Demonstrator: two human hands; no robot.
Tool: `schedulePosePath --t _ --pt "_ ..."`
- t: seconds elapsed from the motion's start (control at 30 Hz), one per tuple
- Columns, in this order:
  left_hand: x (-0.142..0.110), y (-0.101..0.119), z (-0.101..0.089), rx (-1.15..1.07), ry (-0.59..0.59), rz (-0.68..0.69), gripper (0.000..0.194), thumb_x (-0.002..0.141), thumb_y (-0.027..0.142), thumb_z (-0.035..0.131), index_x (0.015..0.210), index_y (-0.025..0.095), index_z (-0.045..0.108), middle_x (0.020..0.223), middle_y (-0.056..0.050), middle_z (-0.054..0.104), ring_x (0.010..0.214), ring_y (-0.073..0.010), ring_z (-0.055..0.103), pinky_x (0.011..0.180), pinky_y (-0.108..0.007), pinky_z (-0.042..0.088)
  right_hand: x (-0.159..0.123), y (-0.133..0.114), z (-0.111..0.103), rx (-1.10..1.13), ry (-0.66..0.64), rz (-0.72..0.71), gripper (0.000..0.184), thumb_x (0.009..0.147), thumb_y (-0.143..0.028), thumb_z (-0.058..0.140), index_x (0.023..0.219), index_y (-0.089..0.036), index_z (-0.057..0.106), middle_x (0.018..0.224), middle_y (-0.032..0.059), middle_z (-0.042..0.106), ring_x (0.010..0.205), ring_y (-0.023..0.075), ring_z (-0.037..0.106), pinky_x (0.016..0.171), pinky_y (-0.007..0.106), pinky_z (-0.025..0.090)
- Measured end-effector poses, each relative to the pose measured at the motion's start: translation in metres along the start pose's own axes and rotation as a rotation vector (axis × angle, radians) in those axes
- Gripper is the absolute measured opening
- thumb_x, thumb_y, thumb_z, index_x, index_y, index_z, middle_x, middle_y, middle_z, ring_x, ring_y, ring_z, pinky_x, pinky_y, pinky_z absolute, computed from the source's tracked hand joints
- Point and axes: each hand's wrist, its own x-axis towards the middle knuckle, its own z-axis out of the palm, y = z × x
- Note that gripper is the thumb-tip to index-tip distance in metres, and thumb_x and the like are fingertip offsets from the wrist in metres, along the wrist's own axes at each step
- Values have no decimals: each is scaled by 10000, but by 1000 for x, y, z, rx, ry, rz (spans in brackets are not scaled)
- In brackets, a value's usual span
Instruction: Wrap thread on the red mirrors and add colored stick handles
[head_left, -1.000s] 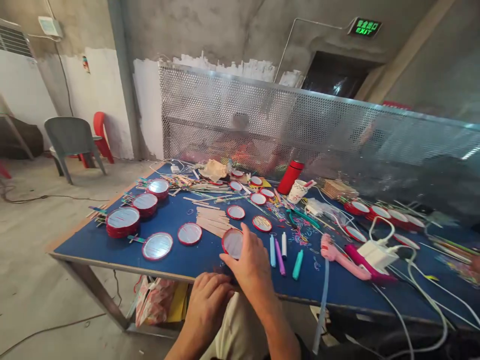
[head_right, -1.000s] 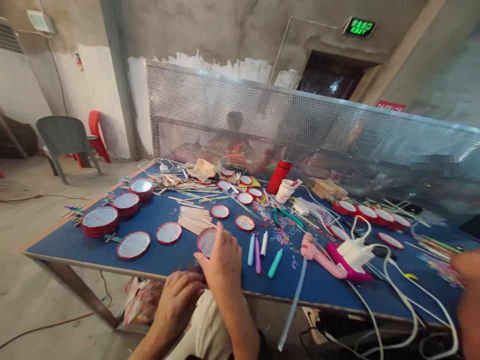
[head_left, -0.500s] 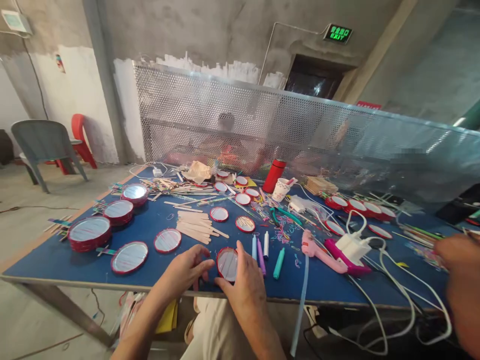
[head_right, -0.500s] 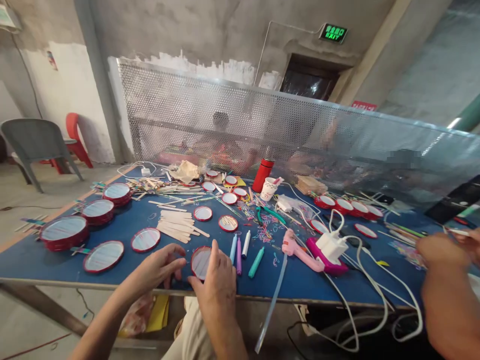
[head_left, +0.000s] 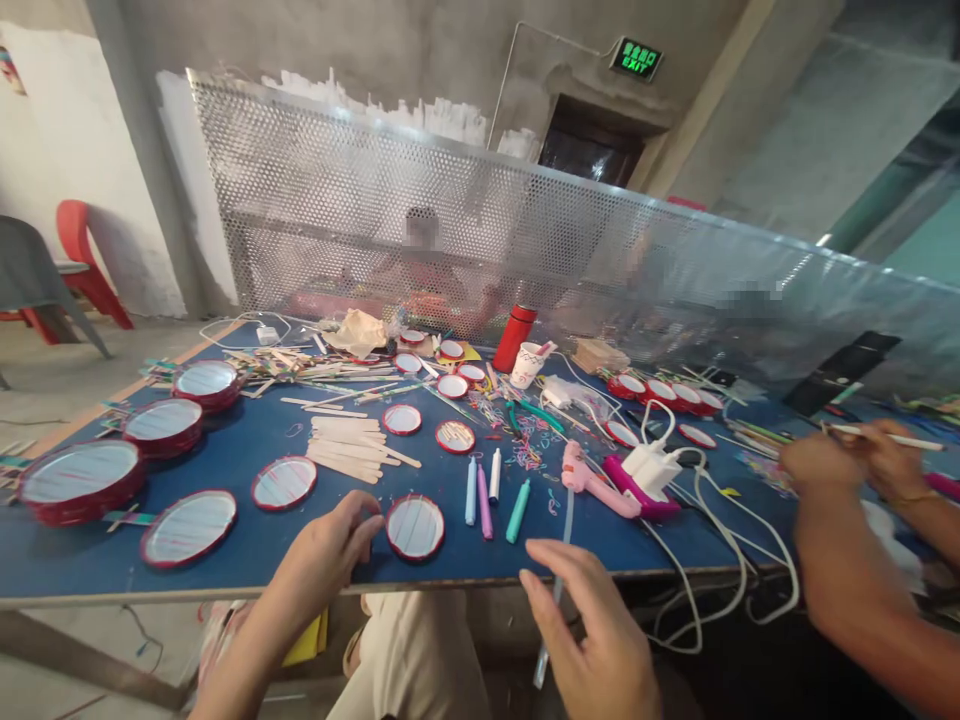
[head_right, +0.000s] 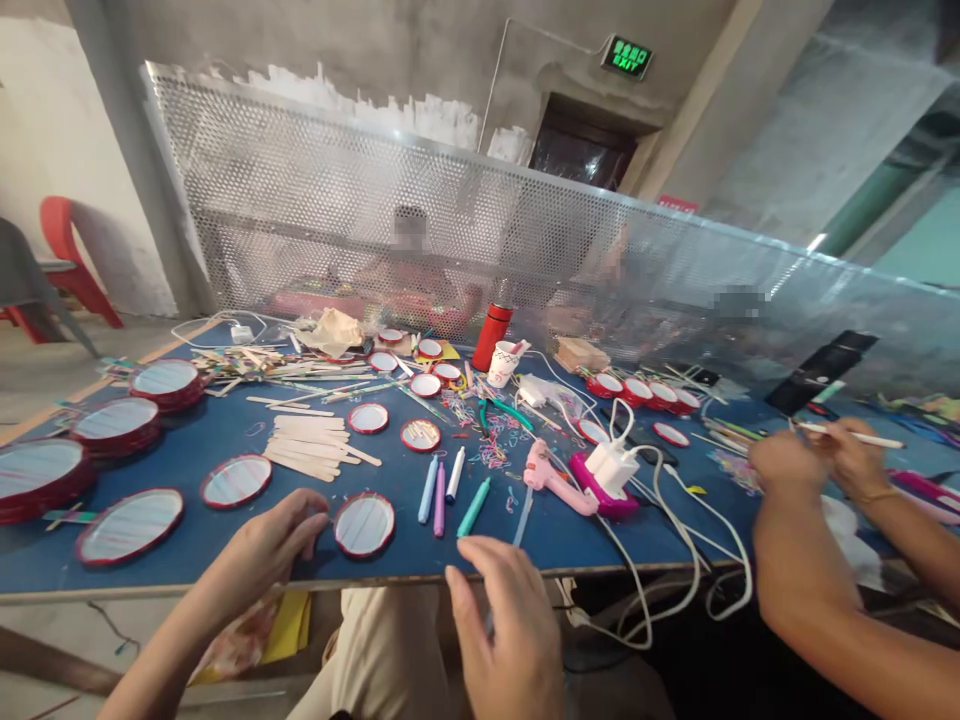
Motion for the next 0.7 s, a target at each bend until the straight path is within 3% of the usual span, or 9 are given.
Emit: schedulePosePath --t 0.1,0.2,0.33,0.43,0.53,0.7 --pt "-2 -1 0 65 0 48 279 990 338 423 1138 196 611 732 12 679 667 -201 676 647 -254 458 26 11 -3 -16 -79 -103 112 1049 -274 539 1070 -232 641 936 47 757 854 203 744 769 323 594" --pt "-6 2 2 194 -21 62 379 977 306 475 1290 168 639 887 -51 761 811 -240 726 722 -285 477 50 6 13 -56 -283 -173 100 992 -262 633 1065 -200 662 959 71 767 864 256 750 750 384 606" --pt "-11 1 2 201 -31 109 424 949 281 533 1332 167 676 1068 -101 790 939 -270 738 805 -309 498 71 -14 46 -108 -728 -92 377 848 -249 821 1182 -149 677 1145 131 752 1036 334 732 881 469 602" --pt "-13 -6 -1 116 -35 158 442 939 277 520 1326 138 681 964 -91 782 862 -251 720 781 -296 498 82 -25 67 -86 -942 -74 612 818 -320 863 1332 -104 611 1280 178 698 1178 370 669 1006 515 544" --pt "-14 -15 -6 -16 -41 202 431 943 296 493 1290 128 686 850 -58 747 778 -223 684 718 -270 478 92 -27 82 -60 -1031 -152 688 838 -361 836 1396 -63 563 1300 207 678 1210 395 637 1022 538 521" --pt "-16 -27 -10 -245 -70 257 329 941 323 537 1162 165 722 721 8 652 648 -176 598 622 -236 433 107 -21 95 -2 -1097 -280 701 793 -324 849 1391 -80 575 1330 184 668 1220 359 624 1041 479 512"
